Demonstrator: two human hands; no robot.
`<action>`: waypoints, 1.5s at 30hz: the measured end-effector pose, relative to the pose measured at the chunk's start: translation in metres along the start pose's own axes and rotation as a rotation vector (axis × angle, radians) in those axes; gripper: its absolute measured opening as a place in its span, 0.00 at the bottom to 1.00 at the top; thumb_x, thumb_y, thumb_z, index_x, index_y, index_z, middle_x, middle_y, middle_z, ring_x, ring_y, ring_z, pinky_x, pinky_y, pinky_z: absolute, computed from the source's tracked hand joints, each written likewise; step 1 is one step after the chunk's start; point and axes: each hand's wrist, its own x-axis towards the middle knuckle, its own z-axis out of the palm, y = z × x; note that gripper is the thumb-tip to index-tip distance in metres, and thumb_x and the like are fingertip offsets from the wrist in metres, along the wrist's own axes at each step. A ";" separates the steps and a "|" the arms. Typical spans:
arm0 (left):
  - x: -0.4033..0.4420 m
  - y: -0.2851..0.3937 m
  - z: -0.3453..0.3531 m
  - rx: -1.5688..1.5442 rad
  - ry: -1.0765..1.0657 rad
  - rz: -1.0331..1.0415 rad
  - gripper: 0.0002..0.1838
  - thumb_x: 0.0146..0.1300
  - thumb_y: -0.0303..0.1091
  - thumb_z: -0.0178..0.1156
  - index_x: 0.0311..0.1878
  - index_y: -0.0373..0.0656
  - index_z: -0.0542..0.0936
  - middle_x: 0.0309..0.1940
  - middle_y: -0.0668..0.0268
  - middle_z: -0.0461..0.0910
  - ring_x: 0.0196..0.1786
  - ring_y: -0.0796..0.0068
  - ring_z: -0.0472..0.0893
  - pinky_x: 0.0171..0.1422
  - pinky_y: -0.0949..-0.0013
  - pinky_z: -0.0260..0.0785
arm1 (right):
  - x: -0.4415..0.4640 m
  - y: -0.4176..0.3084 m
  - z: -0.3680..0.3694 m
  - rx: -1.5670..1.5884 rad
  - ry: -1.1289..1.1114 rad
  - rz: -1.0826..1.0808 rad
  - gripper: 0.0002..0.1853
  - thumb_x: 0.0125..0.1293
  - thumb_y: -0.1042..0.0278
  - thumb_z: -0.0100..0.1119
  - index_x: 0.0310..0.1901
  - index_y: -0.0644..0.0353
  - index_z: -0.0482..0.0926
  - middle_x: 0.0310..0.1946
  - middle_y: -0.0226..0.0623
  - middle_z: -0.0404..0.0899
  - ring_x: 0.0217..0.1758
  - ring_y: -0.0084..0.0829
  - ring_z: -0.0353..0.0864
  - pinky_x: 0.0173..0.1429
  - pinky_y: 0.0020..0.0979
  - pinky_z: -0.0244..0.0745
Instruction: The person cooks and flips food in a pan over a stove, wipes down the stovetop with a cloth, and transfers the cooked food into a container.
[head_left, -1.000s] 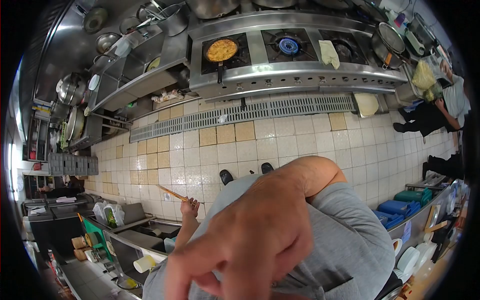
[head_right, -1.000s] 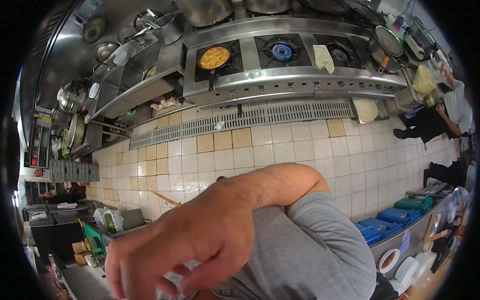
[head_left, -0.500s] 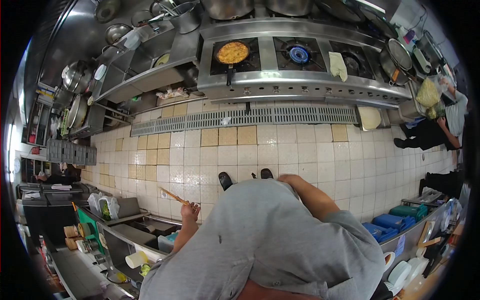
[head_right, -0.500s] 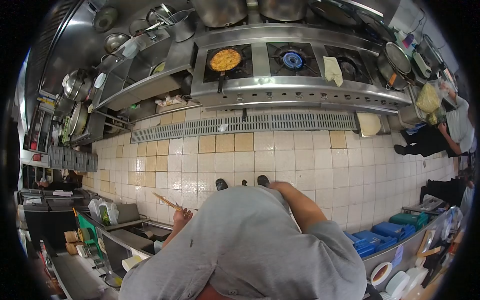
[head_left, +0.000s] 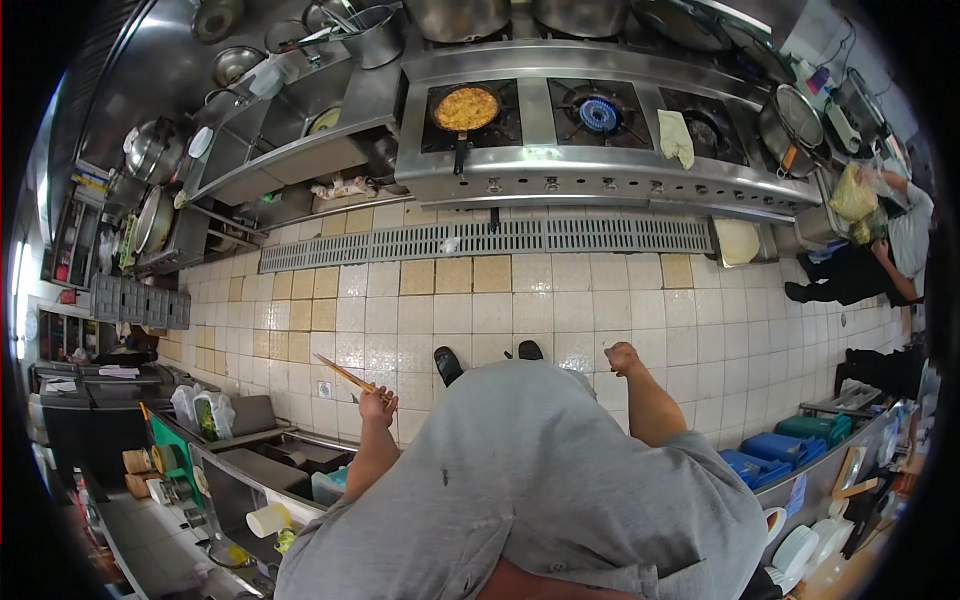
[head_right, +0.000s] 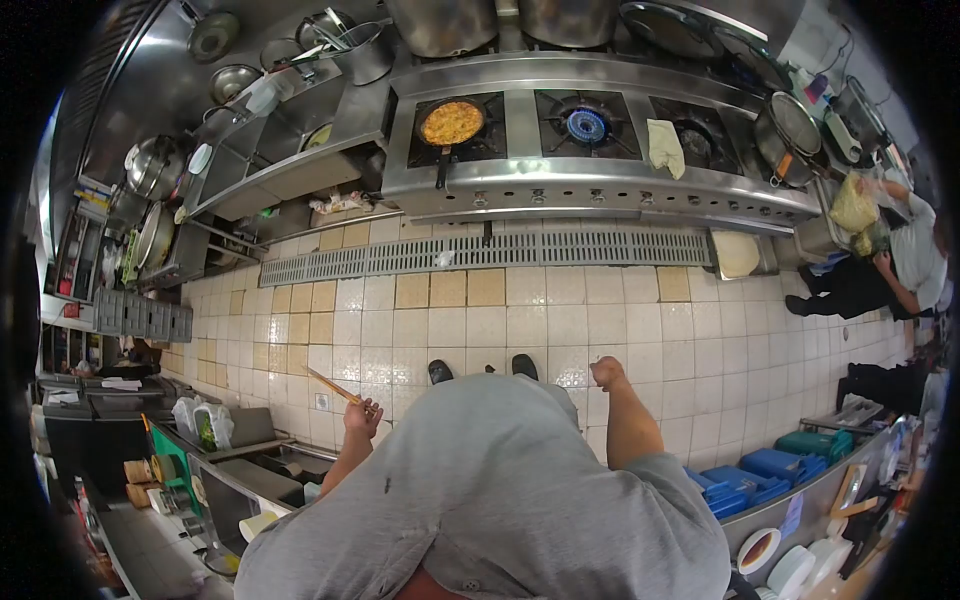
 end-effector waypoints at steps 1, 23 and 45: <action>0.002 0.001 -0.001 -0.002 -0.011 -0.002 0.18 0.67 0.26 0.47 0.58 0.53 0.65 0.44 0.64 0.72 0.42 0.64 0.75 0.45 0.54 0.73 | -0.003 -0.002 0.003 -0.014 -0.011 -0.062 0.20 0.64 0.54 0.50 0.34 0.67 0.78 0.21 0.43 0.77 0.23 0.38 0.80 0.26 0.37 0.79; 0.004 -0.011 -0.028 -0.007 0.024 -0.056 0.15 0.69 0.29 0.46 0.57 0.55 0.66 0.41 0.66 0.73 0.41 0.64 0.76 0.48 0.53 0.73 | -0.007 -0.034 0.012 -0.150 0.004 -0.145 0.17 0.65 0.56 0.50 0.36 0.64 0.78 0.21 0.40 0.78 0.22 0.35 0.78 0.28 0.38 0.78; 0.007 -0.013 -0.030 0.000 0.020 -0.076 0.17 0.68 0.27 0.47 0.58 0.55 0.65 0.47 0.64 0.73 0.44 0.63 0.76 0.49 0.53 0.73 | 0.002 -0.021 0.030 -0.162 -0.041 -0.204 0.20 0.64 0.56 0.49 0.34 0.68 0.80 0.20 0.44 0.78 0.19 0.37 0.79 0.24 0.36 0.77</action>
